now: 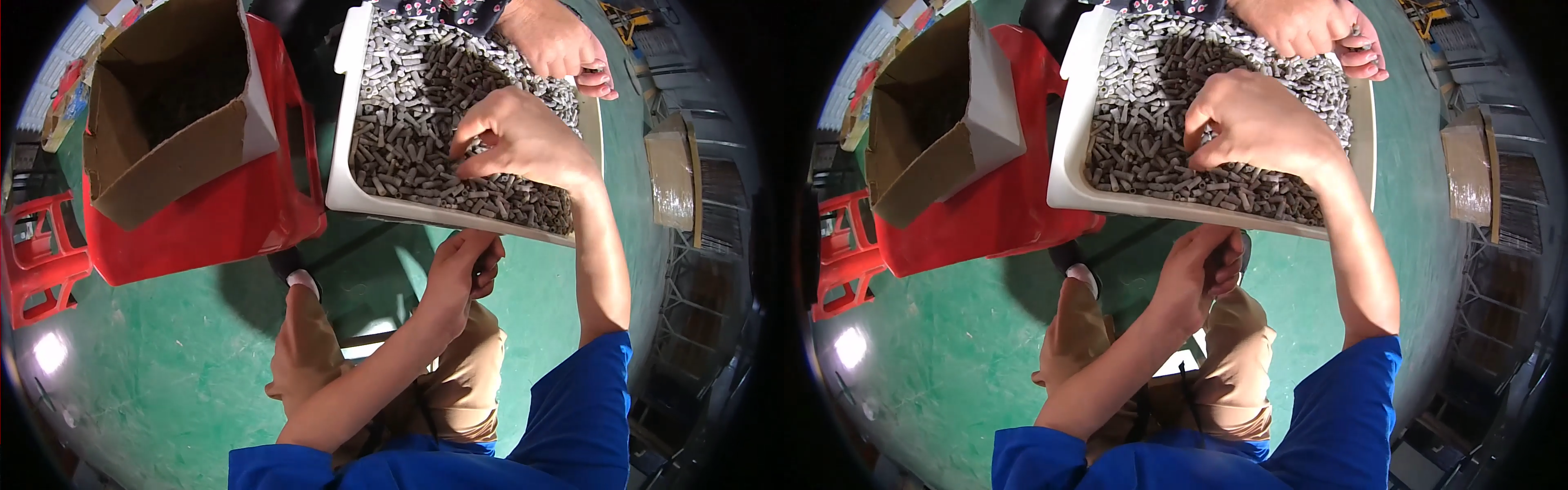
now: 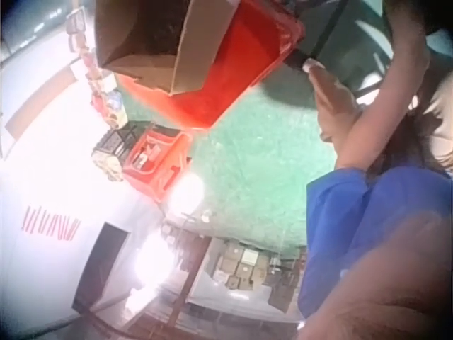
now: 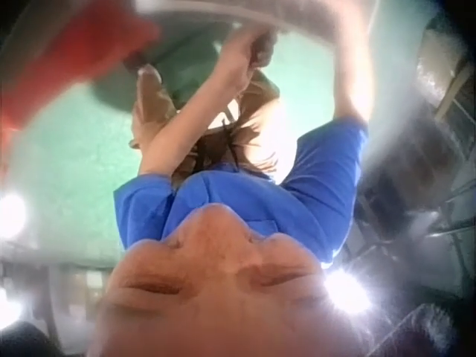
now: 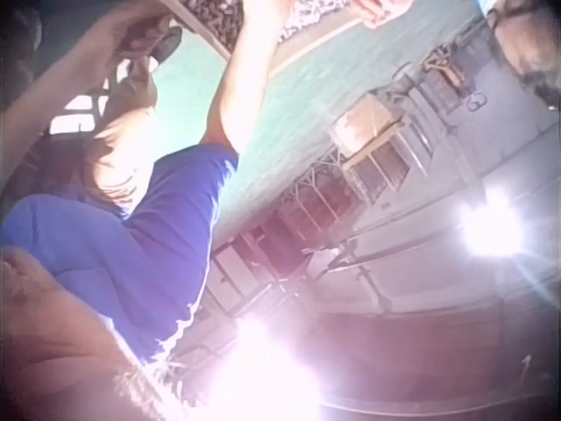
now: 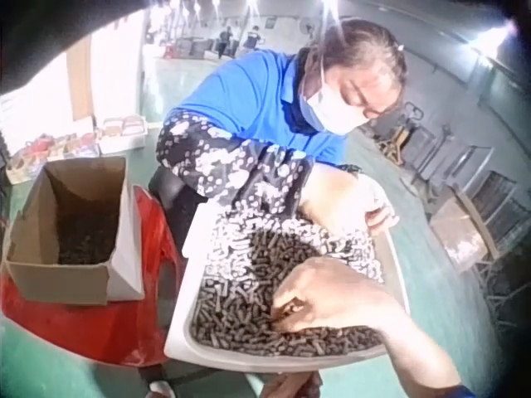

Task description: The person sorts small cylindrical metal components by hand, moving them from a tray into a cardboard box.

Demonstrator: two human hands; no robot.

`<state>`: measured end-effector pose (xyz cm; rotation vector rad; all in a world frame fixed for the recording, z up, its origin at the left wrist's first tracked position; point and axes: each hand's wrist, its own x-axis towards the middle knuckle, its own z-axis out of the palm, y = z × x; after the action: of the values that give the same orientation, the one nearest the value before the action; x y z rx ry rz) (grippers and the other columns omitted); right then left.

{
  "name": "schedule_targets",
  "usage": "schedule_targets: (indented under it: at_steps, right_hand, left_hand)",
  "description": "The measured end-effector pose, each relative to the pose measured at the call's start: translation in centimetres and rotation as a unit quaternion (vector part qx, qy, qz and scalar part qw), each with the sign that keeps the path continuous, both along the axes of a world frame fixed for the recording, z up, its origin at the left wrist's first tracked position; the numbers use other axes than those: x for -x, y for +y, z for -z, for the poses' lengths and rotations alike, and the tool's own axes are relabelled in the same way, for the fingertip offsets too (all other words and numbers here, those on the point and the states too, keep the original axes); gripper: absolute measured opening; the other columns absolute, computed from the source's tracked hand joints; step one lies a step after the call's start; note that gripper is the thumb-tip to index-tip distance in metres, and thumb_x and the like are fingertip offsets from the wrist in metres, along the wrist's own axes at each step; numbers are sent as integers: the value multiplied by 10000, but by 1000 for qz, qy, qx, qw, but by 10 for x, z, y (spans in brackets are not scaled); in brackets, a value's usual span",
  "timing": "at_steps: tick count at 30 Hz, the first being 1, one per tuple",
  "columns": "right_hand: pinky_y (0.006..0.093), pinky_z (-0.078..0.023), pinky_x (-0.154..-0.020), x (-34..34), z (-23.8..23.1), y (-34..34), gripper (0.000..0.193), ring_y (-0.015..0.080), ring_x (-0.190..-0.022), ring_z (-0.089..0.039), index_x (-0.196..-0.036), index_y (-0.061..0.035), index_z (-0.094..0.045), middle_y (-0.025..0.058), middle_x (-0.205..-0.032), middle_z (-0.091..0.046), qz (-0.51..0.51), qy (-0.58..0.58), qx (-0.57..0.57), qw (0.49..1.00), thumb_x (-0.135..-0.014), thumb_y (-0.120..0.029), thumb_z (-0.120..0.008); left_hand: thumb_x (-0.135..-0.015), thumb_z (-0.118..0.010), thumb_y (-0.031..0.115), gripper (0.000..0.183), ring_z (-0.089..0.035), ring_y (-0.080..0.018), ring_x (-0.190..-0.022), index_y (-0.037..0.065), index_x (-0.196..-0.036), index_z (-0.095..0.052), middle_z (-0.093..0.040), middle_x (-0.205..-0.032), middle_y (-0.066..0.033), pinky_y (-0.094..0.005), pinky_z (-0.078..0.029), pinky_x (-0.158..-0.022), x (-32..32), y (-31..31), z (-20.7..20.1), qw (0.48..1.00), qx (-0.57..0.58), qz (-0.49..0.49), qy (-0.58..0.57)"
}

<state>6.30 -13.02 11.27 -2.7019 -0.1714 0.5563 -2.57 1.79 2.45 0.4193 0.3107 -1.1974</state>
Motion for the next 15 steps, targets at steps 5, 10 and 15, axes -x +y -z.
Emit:
schedule_targets:
  at_steps: [5,10,15]
  right_hand:
    - [327,-516,-729,-16,21,14,178,235,-756,-656,-844,-103,-707,77,-814,-680,34,-215,11,976,-667,-89,-718]
    - [374,-522,-616,-26,42,19,140,262,-702,-649,-809,-74,-662,86,-740,-653,-47,-308,115,943,-673,-91,-687]
    - [366,-496,-535,-26,44,22,94,247,-600,-619,-639,-50,-555,61,-658,-587,-130,-356,159,912,-655,-108,-626]
  left_hand:
    - [-896,-515,273,269,-298,-39,-465,87,-703,-510,-356,-567,56,-204,-208,-411,0,1,0,1000,-15,5,3]
    - [-900,-508,283,279,-283,-39,-464,87,-702,-509,-337,-556,59,-207,-195,-415,-1,1,2,1000,-23,12,5]
    - [-925,-497,287,293,-320,-61,-461,66,-732,-512,-401,-594,24,-209,-245,-415,-1,-2,4,1000,-19,22,3]
